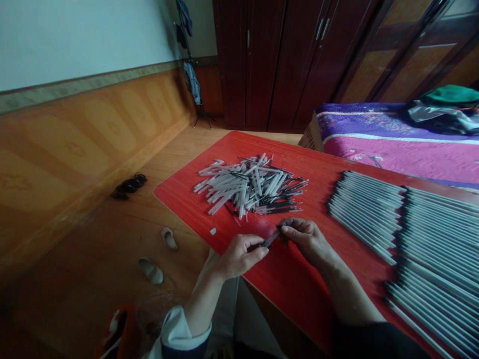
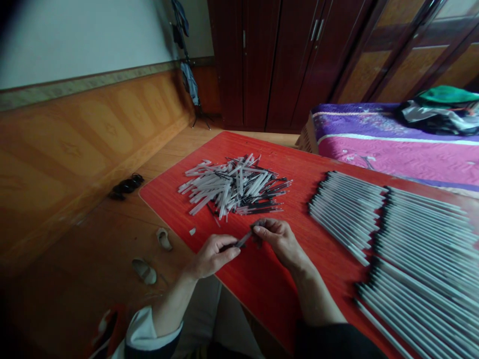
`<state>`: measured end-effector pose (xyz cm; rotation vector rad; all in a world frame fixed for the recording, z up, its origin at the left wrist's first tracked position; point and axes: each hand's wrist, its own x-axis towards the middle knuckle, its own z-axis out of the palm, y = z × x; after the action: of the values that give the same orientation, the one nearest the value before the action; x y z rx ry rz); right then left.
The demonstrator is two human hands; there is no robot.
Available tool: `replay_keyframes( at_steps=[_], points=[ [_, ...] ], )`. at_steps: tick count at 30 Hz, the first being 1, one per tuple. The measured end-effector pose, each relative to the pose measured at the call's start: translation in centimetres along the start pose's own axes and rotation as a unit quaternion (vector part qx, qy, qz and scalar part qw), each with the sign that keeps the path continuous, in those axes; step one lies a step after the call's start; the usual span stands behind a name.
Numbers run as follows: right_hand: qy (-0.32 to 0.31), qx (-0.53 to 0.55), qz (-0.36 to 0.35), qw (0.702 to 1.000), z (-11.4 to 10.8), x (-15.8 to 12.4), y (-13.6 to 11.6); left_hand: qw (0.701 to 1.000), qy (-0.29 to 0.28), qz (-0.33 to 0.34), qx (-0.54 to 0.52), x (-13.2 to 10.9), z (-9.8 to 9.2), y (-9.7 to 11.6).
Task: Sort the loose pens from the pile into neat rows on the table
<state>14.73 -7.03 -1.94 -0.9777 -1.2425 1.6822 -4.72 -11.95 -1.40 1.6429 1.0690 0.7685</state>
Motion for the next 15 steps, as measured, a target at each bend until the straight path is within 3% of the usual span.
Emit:
replay_keyframes(
  at_steps=[8, 15],
  points=[
    [0.085, -0.044, 0.009, 0.995, 1.2, 0.1, 0.0, 0.999, 0.032, 0.014, 0.038, 0.0, 0.3, 0.3],
    [0.102, -0.005, 0.022, 0.995, 1.1, 0.2, 0.3, 0.998, 0.036, 0.02, 0.042, 0.0, 0.4, 0.2]
  ],
)
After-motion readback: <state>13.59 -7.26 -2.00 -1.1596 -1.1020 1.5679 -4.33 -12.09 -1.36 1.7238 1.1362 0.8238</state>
